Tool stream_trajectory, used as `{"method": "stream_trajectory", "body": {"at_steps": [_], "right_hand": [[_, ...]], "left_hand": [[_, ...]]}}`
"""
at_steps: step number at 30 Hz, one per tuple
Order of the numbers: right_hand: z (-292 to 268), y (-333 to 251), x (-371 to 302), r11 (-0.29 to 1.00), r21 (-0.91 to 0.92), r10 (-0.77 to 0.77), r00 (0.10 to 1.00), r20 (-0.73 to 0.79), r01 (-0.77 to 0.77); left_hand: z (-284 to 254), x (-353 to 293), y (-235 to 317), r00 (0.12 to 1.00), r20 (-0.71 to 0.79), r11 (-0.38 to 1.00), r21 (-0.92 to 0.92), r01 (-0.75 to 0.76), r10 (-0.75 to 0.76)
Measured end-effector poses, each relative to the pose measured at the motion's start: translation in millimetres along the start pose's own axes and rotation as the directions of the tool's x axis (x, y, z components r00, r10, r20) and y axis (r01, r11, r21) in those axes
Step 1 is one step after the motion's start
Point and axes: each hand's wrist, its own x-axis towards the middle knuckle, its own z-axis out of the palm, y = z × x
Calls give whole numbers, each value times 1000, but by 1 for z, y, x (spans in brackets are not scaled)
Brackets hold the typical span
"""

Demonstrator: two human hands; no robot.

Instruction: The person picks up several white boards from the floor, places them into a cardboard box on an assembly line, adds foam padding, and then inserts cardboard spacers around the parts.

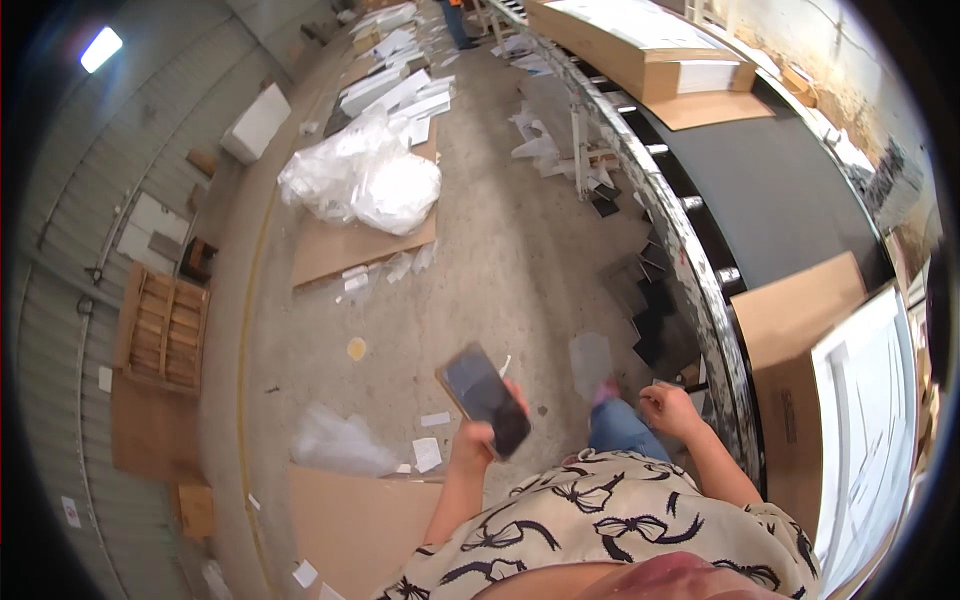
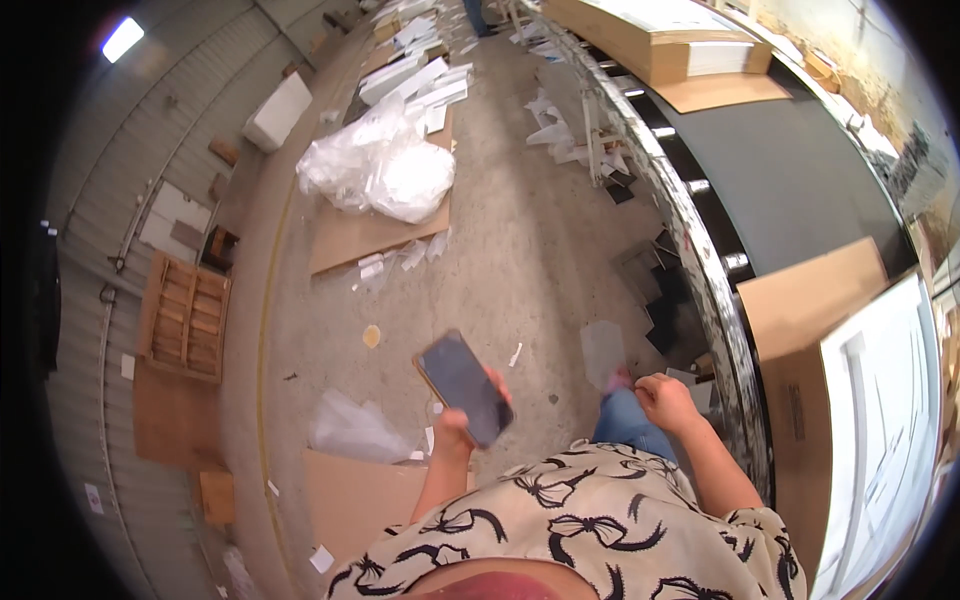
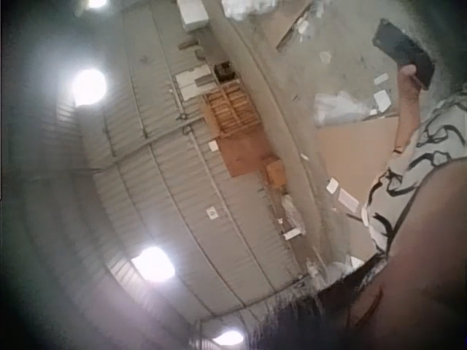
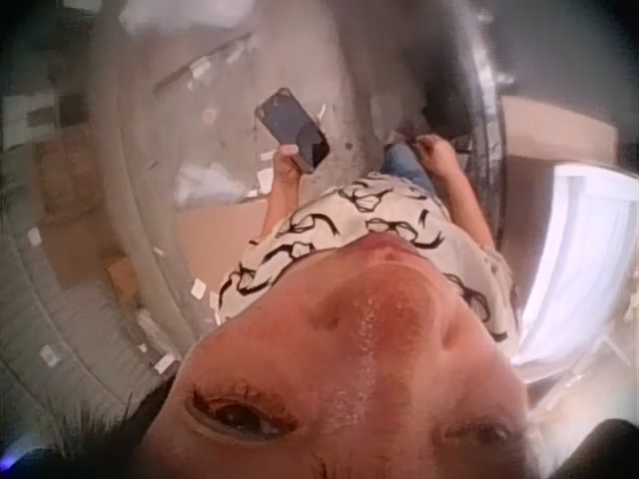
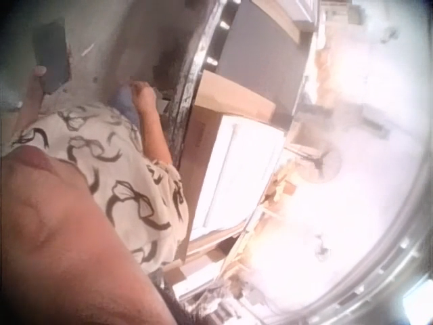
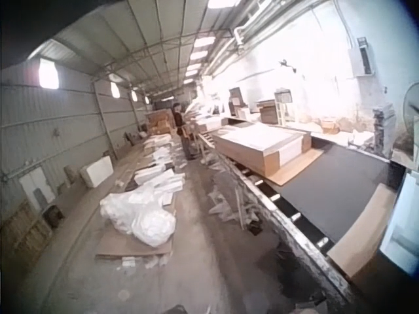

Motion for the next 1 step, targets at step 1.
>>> {"method": "stream_trajectory", "body": {"at_steps": [1], "right_hand": [[-2, 6, 16, 1000, -5, -10, 999, 36, 10]], "left_hand": [[-11, 29, 3, 996, 67, 997, 41, -64, 61]]}}
